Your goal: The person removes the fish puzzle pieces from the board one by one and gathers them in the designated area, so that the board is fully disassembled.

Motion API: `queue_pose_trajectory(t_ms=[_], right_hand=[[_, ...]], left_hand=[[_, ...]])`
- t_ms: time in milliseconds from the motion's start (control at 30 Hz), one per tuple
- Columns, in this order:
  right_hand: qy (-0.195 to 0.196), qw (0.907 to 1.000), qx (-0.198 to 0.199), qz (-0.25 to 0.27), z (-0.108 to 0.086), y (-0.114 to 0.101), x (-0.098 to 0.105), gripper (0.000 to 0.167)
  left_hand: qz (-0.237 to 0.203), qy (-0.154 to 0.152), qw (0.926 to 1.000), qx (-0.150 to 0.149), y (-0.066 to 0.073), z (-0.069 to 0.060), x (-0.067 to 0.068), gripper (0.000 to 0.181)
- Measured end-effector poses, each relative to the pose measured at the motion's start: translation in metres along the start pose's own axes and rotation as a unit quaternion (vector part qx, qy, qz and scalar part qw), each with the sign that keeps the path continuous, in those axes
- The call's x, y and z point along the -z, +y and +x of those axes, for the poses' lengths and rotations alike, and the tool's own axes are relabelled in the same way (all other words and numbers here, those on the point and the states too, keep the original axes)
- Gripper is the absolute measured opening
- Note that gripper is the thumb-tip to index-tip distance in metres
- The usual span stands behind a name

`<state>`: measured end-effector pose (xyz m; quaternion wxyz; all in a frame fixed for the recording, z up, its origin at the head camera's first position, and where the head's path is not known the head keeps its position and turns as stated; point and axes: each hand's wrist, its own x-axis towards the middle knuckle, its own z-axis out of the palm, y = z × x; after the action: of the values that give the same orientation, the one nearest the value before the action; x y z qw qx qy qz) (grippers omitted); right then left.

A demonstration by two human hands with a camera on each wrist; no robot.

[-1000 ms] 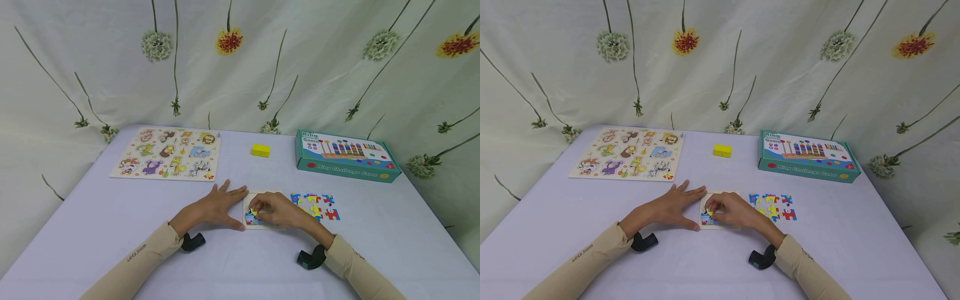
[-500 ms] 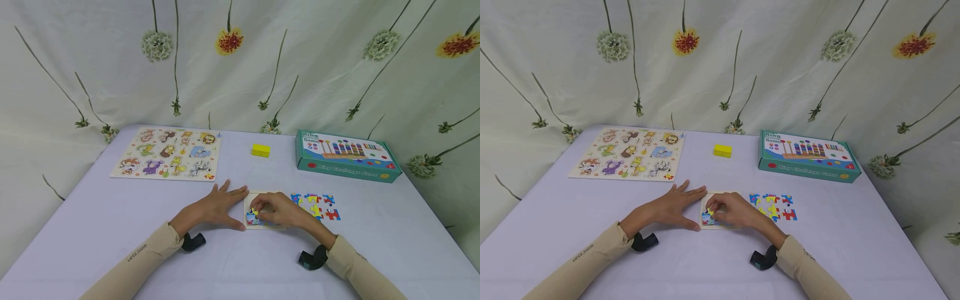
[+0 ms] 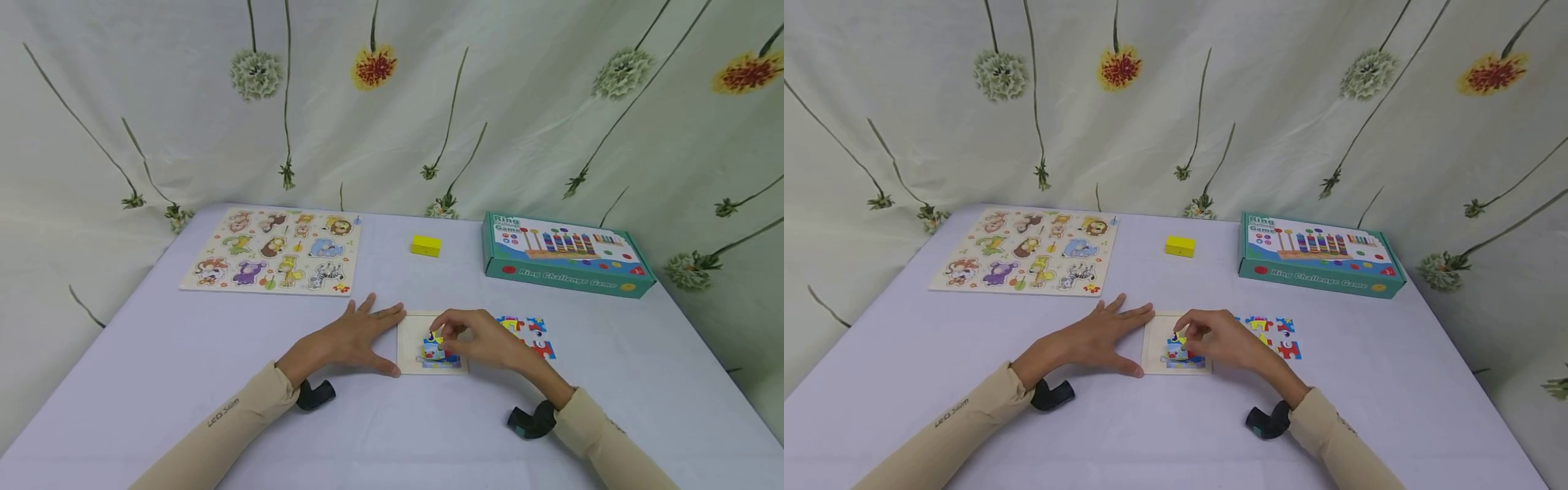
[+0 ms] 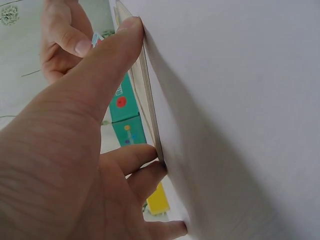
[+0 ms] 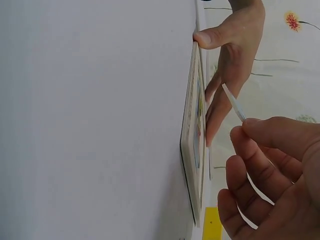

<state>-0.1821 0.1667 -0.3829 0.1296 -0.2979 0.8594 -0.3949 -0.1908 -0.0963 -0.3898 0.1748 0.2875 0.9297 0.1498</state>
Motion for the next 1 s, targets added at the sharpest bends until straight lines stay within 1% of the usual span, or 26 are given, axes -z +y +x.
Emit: queue_pose_trajectory(t_ms=[100, 333, 467, 633, 767, 1000], right_hand=[[0.008, 1.0, -0.005, -0.001, -0.006, 0.004, 0.004, 0.023], [0.026, 0.9996, -0.002, -0.006, -0.022, 0.015, 0.014, 0.022], [0.031, 0.9995, -0.007, -0.006, -0.031, 0.019, 0.019, 0.023], [0.033, 0.9987, -0.036, -0.011, -0.042, 0.022, 0.023, 0.022], [0.031, 0.9985, -0.04, -0.018, -0.05, 0.025, 0.025, 0.021], [0.016, 0.9992, -0.034, -0.01, -0.059, 0.033, 0.03, 0.02]], left_hand=[[-0.001, 0.0, 1.0, 0.003, 0.0, 0.0, -0.001, 0.099], [-0.001, 0.0, 1.0, 0.005, 0.0, 0.0, 0.0, 0.099], [-0.004, 0.0, 1.0, 0.004, 0.001, -0.001, -0.001, 0.099], [-0.004, -0.001, 1.0, 0.004, 0.001, -0.001, -0.001, 0.099], [-0.003, -0.002, 1.0, 0.006, 0.0, 0.0, -0.001, 0.099], [-0.006, -0.003, 1.0, 0.004, 0.001, -0.001, 0.0, 0.099]])
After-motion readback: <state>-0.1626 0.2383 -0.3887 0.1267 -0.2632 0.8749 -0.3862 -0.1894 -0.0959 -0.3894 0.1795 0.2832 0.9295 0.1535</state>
